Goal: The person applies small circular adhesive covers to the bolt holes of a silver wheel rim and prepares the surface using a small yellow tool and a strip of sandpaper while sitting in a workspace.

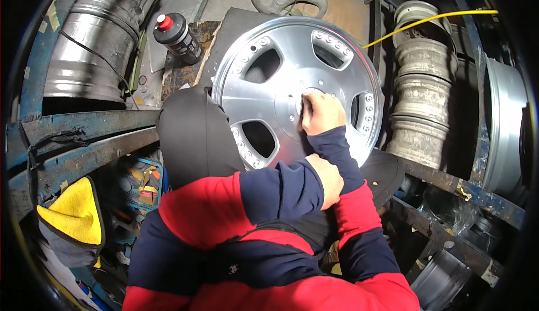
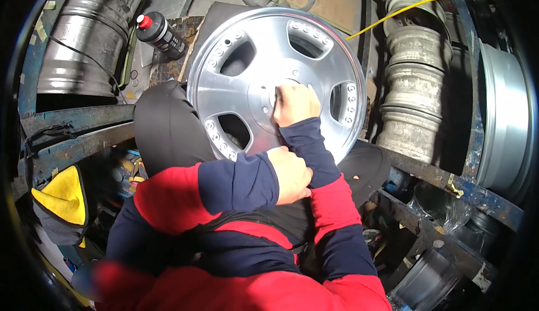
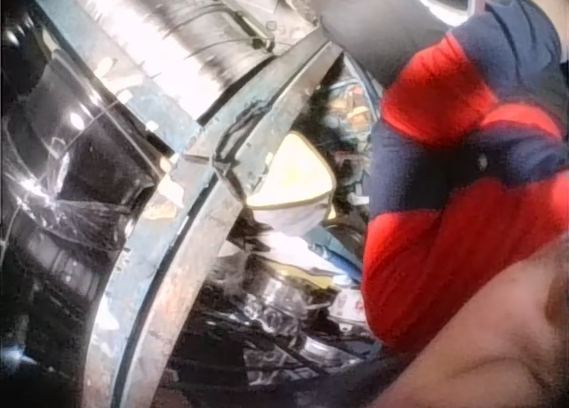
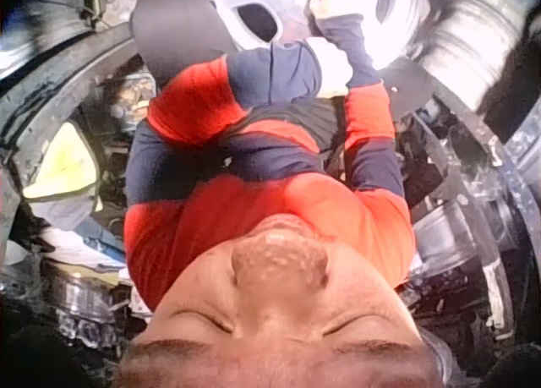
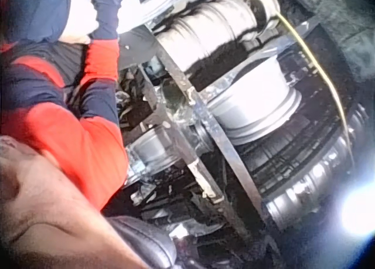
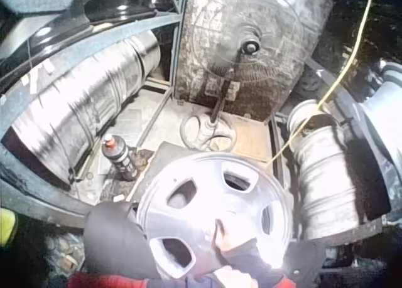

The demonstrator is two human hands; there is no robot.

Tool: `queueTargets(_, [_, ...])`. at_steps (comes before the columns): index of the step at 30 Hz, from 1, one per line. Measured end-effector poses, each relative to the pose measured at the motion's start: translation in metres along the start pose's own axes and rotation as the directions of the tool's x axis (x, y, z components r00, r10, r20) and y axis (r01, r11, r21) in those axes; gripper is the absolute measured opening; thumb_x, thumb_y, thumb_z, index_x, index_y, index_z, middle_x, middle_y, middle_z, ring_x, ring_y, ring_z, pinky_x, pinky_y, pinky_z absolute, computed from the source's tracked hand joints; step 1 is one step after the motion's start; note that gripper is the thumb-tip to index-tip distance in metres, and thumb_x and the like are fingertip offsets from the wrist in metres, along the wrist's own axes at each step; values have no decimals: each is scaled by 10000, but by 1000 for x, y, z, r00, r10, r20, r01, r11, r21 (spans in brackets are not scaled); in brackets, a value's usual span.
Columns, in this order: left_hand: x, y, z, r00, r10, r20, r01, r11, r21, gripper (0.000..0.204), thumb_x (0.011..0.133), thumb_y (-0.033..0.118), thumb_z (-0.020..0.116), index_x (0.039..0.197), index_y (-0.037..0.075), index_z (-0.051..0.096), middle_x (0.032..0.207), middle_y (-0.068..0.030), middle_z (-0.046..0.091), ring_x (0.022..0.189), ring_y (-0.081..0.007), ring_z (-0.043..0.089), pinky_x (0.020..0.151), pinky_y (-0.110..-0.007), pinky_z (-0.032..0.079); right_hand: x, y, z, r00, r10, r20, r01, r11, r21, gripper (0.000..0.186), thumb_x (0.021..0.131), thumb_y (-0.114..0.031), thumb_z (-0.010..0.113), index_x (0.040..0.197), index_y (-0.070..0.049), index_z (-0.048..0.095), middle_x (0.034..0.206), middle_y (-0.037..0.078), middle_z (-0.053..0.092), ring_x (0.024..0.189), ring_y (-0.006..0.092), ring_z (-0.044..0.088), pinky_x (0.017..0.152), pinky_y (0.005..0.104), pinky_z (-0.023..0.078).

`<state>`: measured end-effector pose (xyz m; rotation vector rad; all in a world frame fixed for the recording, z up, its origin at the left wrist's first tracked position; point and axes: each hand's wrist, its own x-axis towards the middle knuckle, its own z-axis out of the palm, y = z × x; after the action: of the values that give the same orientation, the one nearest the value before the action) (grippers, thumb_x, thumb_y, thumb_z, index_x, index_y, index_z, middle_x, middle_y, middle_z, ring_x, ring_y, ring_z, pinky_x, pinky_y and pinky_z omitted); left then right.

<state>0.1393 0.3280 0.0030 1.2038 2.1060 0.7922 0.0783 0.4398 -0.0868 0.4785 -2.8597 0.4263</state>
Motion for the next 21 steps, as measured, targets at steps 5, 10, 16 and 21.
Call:
queueTargets(5, [-2,2,-10,988,25,151,-12,996,-87,473,936,447,612,936,-13,722,835,-240,717,855,-387,722,809,-476,563,-3,-8,-6,998,-28,55,23,996,88,91,824,-103,675,911,-90,696,829,118,687,811,334,659,737,446,503])
queueTargets(10, [-17,-11,-39,992,-47,118,68,982,-177,476,953,458,586,933,8,740,869,-243,712,879,-415,700,824,-481,546,-11,12,-32,901,427,-76,-285,715,638,190,921,-98,698,1097,-34,730,890,103,736,739,158,670,675,262,511])
queueTargets(16, [-7,-80,-65,704,-463,-538,423,883,-206,440,936,401,573,1011,-15,693,929,-247,700,952,-412,680,870,-499,524,-77,33,-15,531,827,-183,-253,361,898,161,991,-102,651,1110,-12,713,898,15,683,738,56,558,665,212,471])
queueTargets(21, [0,-152,-31,536,-690,-486,724,672,-156,756,918,468,602,1380,-111,453,1198,-328,631,1134,-447,624,997,-488,483,-64,9,16,810,385,-442,-245,908,341,201,885,-69,687,1079,-93,736,859,52,656,812,214,597,817,364,445])
